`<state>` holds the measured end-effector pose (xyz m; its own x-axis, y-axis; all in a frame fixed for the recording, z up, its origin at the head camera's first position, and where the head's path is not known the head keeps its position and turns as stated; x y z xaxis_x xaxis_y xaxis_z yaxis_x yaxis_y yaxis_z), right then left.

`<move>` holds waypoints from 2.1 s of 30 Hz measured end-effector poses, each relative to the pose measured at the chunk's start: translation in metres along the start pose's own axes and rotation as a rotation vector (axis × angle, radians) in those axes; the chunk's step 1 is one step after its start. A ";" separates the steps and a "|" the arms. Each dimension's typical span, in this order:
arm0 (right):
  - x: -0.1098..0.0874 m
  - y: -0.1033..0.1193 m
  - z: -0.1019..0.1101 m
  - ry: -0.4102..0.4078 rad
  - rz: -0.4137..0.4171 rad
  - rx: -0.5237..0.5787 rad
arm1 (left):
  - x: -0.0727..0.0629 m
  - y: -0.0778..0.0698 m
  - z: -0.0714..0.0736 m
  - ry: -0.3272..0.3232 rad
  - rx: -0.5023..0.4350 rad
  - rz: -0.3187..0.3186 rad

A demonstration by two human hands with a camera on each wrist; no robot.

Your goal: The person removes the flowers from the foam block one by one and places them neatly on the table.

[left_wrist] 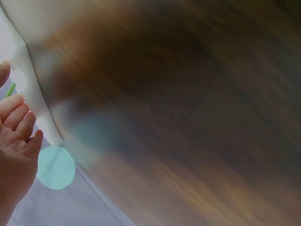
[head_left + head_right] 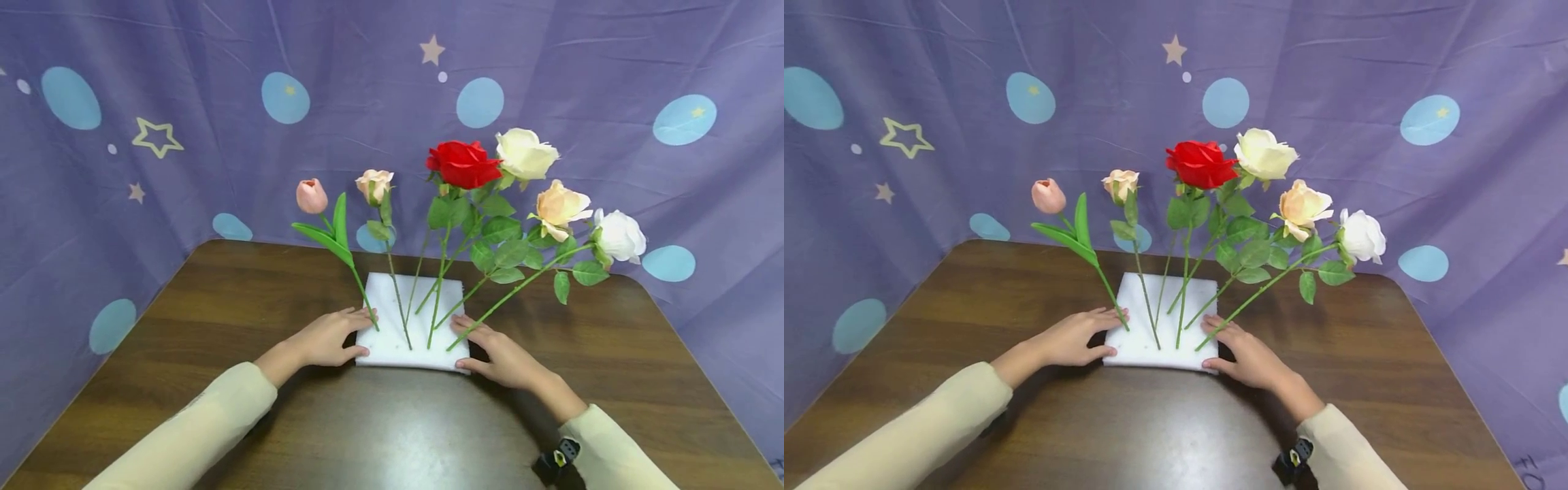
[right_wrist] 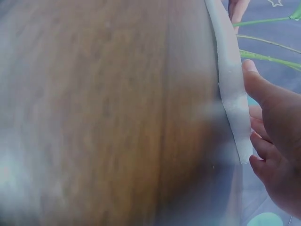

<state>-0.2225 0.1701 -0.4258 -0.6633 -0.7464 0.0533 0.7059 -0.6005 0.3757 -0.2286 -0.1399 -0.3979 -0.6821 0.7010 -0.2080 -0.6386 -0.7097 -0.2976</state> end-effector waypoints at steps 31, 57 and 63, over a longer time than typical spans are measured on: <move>0.000 0.008 -0.004 -0.070 -0.072 0.032 | 0.007 0.001 0.005 0.050 0.033 -0.054; 0.009 0.014 -0.010 -0.093 -0.087 0.065 | 0.003 0.012 0.005 0.079 0.008 -0.042; 0.011 0.014 -0.010 -0.103 -0.119 0.058 | 0.006 0.014 0.006 0.064 0.020 -0.078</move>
<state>-0.2176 0.1509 -0.4294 -0.7656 -0.6356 0.0989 0.6071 -0.6631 0.4379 -0.2434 -0.1461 -0.3979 -0.6062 0.7570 -0.2439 -0.6967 -0.6534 -0.2963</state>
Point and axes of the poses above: each hand's wrist, its own x-axis towards the middle knuckle, its own z-axis out of the back of the hand, y = z × x, the point moved 3 cm from there along x, towards the middle knuckle, and after that the axes turned 13 degrees about y, right-handed, at the moved point
